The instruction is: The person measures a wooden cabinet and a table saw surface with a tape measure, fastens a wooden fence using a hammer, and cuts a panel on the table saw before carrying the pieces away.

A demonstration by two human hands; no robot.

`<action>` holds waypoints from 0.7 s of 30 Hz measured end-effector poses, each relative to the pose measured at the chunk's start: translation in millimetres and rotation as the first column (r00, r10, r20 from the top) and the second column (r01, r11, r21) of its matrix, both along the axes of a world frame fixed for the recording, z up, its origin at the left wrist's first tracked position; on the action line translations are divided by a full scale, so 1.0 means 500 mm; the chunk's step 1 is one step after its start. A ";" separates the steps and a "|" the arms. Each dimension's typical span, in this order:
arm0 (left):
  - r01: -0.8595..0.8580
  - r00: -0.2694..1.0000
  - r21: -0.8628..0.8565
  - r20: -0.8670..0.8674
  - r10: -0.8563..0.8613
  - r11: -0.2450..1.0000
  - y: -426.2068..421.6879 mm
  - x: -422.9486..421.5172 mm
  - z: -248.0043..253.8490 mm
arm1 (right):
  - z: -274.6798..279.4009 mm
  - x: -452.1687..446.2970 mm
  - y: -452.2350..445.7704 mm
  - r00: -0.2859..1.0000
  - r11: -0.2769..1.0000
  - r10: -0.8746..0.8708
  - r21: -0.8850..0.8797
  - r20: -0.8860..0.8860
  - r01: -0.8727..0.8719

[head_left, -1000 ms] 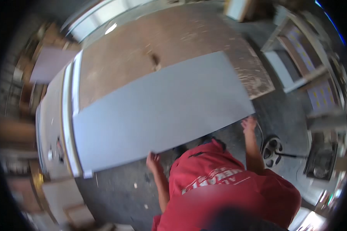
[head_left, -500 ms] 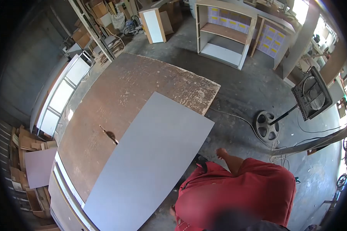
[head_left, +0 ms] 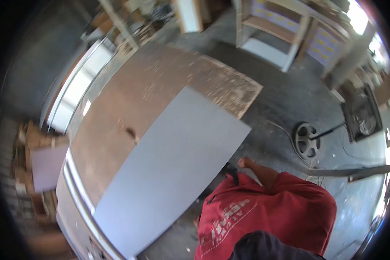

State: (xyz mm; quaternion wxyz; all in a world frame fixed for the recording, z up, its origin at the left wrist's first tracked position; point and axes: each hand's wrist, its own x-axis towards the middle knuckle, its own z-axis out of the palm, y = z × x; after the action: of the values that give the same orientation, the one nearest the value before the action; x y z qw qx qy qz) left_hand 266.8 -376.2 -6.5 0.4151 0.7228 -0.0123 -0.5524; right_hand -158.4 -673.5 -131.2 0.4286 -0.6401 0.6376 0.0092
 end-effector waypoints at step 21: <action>0.091 0.904 0.165 0.399 -0.151 0.982 0.087 -0.092 -0.069 | 0.110 -0.116 -0.032 0.772 0.750 -0.587 0.523 0.243 0.406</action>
State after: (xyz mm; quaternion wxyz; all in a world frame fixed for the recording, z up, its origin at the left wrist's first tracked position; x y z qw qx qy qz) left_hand 221.0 -332.7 -40.8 0.3153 0.8481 -0.1046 -0.4128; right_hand -216.5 -689.7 -76.1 0.6669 -0.3162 0.6685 -0.0916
